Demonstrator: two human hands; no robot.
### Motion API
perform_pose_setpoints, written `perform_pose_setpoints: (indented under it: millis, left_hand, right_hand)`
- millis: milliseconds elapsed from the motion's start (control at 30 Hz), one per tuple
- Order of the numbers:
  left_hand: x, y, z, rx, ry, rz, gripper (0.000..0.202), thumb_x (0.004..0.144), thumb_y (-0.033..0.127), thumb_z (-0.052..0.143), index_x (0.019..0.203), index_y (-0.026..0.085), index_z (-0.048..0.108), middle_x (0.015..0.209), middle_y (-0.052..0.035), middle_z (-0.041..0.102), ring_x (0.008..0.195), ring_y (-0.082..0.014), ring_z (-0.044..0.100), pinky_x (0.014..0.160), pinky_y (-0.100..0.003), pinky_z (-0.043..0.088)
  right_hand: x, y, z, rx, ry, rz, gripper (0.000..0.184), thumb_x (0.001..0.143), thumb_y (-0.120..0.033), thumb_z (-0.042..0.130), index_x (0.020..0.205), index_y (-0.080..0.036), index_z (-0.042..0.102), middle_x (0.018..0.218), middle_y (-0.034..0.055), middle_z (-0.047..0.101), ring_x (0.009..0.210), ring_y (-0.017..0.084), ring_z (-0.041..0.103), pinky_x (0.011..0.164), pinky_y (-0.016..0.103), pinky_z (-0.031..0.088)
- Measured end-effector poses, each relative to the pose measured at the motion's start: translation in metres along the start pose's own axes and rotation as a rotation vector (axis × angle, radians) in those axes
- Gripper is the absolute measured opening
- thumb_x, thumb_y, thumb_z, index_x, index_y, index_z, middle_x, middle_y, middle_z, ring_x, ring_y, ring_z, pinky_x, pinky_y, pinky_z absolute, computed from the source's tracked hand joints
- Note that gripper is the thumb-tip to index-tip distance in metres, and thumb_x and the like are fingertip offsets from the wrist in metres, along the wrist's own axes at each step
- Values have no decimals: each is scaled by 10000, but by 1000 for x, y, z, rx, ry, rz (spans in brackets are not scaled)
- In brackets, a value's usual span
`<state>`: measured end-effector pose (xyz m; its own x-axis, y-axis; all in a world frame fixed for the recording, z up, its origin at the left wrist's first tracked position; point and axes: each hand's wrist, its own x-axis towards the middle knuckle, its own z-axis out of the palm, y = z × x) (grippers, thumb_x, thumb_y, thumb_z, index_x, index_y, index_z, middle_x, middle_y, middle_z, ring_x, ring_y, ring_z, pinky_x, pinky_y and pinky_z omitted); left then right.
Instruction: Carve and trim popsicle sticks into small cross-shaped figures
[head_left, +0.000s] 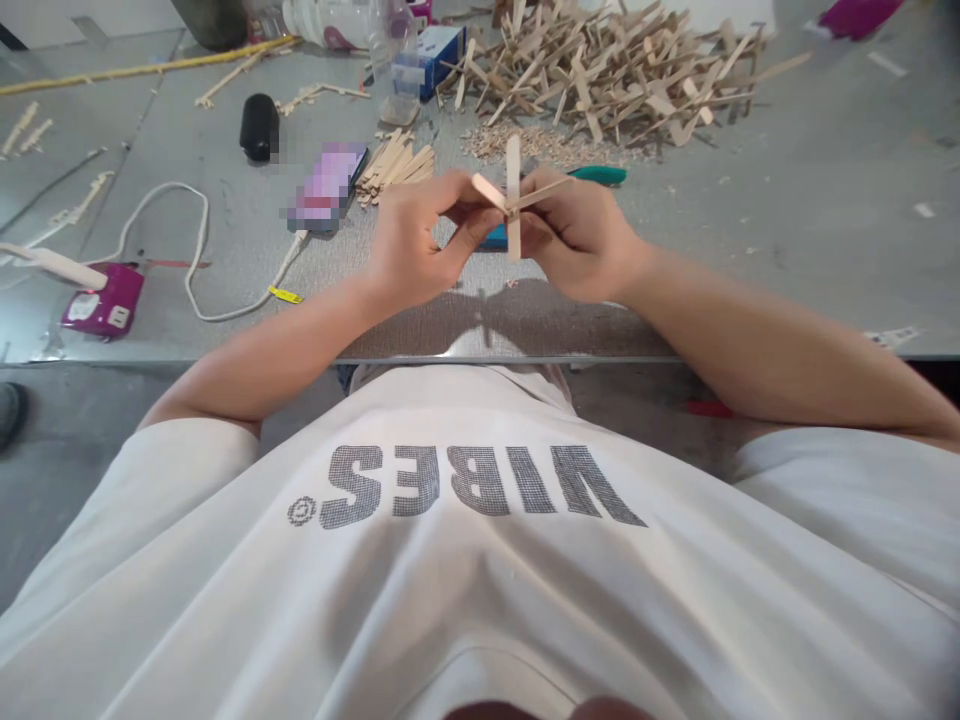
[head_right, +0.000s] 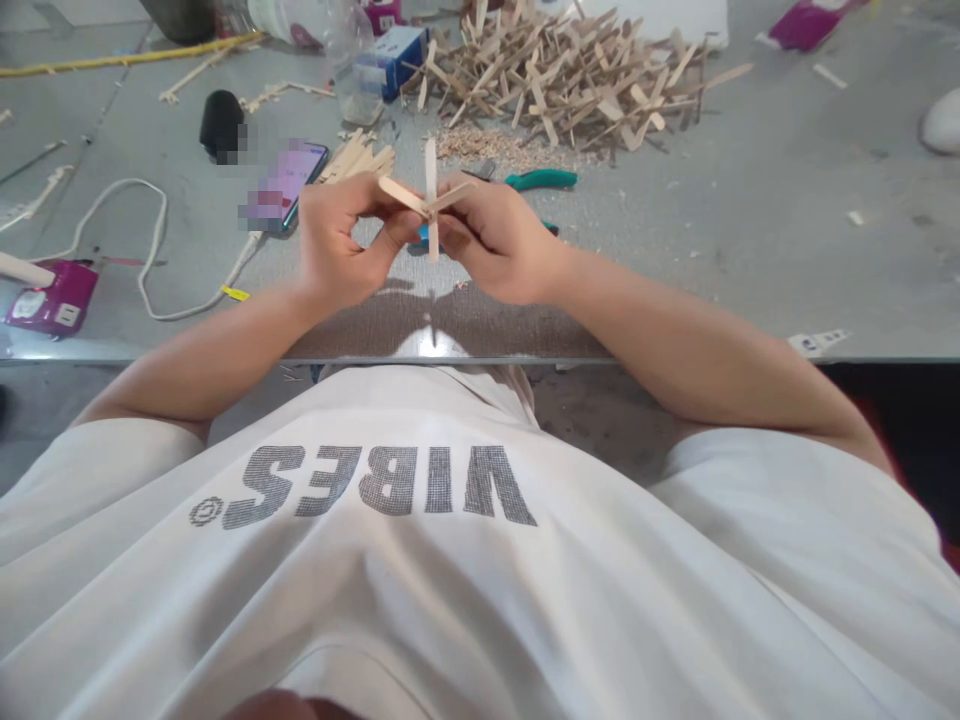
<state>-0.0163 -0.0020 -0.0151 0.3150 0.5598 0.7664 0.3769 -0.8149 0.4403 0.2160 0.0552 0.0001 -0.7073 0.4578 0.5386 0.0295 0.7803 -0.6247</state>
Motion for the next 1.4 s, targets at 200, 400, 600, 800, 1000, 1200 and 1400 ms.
perform_pose_setpoints:
  millis: [200, 400, 600, 800, 1000, 1200, 1400]
  left_hand:
    - [5, -11, -10, 154, 75, 94, 401, 1146, 640, 584, 1318, 302, 715, 1071, -54, 837, 932, -195, 838, 856, -309, 682]
    - [9, -2, -10, 191, 32, 188, 222, 1140, 518, 671, 1160, 308, 742, 981, -19, 829, 800, -153, 820, 760, -297, 702]
    - [4, 5, -7, 120, -59, 19, 374, 1162, 589, 582, 1118, 269, 770, 1008, -51, 860, 918, -190, 857, 848, -345, 720]
    - [-3, 0, -2, 156, -26, 68, 351, 1172, 538, 579, 1068, 266, 775, 905, -22, 844, 797, -165, 839, 736, -300, 678]
    - [-8, 4, 3, 157, 39, 63, 352, 1178, 495, 585, 1015, 245, 771, 860, -9, 821, 758, -141, 814, 725, -280, 635]
    - [-8, 10, 3, 213, 16, 17, 433, 1179, 544, 558, 953, 243, 772, 812, -18, 821, 736, -145, 795, 727, -299, 625]
    - [-9, 6, 6, 192, 7, 86, 405, 1191, 436, 529, 942, 237, 779, 783, -5, 787, 739, -147, 802, 718, -306, 626]
  right_hand:
    - [-5, 7, -2, 66, -70, 100, 621, 1057, -902, 495, 1046, -298, 643, 781, -11, 496, 682, 193, 397, 641, 371, 401]
    - [-2, 1, -2, 160, -158, 155, 655, 1011, -945, 524, 944, -302, 629, 709, -11, 464, 645, 201, 393, 600, 388, 354]
    - [-1, 4, 0, 63, -135, 67, 669, 1048, -922, 450, 805, -304, 528, 681, 12, 466, 710, 237, 498, 685, 419, 408]
    - [-2, 9, 1, -43, -178, -34, 667, 1095, -896, 331, 926, -294, 564, 757, 18, 537, 688, 209, 466, 696, 406, 398]
    - [-7, 0, 1, -213, -209, -85, 633, 1175, -767, 194, 1052, -266, 563, 802, 11, 556, 655, 197, 474, 676, 388, 374]
    - [-6, -5, -2, -275, -268, -173, 533, 1222, -589, 155, 1042, -254, 527, 937, 56, 637, 753, 196, 563, 754, 372, 464]
    - [-5, -2, -5, -326, -327, -232, 345, 1201, -414, 267, 954, -271, 462, 908, 54, 596, 743, 205, 509, 722, 378, 446]
